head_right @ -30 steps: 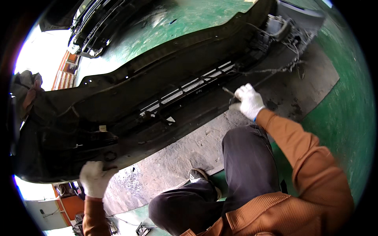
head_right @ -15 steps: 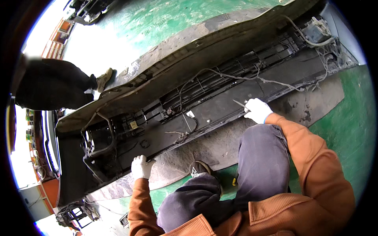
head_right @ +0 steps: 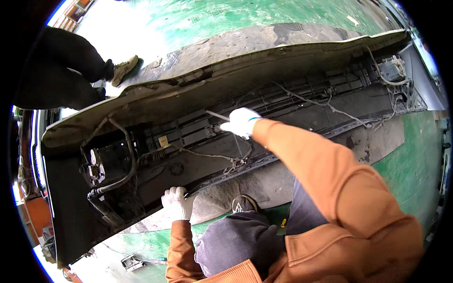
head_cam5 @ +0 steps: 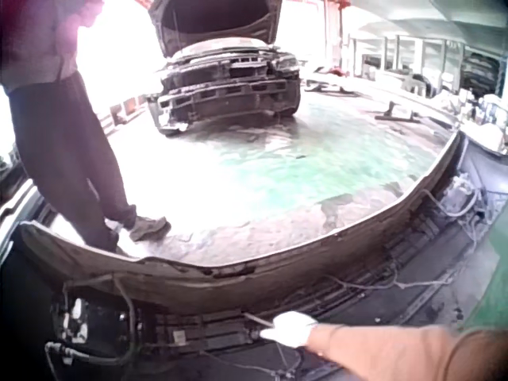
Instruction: The person uses a screwdriver to pry and adjust components inside a detached car bumper. They then use a heat gun to apply heat to the same area, likely to soften adhesive or plastic for repair.
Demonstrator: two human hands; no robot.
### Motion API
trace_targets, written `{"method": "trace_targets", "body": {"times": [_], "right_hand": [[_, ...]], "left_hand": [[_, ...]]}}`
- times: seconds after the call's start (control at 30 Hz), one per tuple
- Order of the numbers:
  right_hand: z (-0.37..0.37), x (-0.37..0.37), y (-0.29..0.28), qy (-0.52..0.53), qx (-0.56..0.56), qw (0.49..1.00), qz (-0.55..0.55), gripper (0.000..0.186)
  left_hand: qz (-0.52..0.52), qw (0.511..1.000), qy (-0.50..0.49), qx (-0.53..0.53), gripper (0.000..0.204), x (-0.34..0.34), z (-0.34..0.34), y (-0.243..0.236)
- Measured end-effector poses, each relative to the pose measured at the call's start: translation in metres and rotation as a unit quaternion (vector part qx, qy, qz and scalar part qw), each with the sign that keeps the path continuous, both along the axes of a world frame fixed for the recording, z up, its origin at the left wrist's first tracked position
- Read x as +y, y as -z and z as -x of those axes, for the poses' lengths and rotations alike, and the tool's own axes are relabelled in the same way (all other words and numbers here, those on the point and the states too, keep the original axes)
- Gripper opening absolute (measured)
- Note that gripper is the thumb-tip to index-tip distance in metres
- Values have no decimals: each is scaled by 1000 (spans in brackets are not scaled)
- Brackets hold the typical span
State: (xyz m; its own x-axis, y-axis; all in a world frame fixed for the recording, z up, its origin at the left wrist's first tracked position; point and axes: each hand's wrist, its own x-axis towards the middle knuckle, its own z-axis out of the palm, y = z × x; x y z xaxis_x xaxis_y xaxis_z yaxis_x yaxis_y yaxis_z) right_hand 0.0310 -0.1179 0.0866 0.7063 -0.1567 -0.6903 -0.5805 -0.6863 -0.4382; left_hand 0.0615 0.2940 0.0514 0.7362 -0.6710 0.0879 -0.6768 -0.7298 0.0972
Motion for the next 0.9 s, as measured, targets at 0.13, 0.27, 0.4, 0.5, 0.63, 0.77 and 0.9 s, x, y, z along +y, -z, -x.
{"method": "trace_targets", "body": {"times": [0.13,0.27,0.4,0.5,0.63,0.77,0.9], "right_hand": [[-22,46,43,107,-45,988,105,56],[-30,59,52,141,-30,982,125,54],[-28,63,58,149,-37,979,138,52],[-37,57,57,135,-29,983,120,56],[-42,53,63,165,-29,981,95,56],[-33,21,58,138,-49,985,94,64],[7,22,37,166,-66,982,-56,58]], "left_hand": [[27,1000,2,2,37,-13,-5,8],[-4,1000,-8,20,35,-8,-3,14],[-6,1000,17,16,23,-2,-1,18],[8,1000,26,13,18,-5,-5,15],[-23,999,45,-3,16,4,-9,22],[-41,998,45,5,7,-16,-15,26],[32,999,28,-3,30,-7,4,4]]}}
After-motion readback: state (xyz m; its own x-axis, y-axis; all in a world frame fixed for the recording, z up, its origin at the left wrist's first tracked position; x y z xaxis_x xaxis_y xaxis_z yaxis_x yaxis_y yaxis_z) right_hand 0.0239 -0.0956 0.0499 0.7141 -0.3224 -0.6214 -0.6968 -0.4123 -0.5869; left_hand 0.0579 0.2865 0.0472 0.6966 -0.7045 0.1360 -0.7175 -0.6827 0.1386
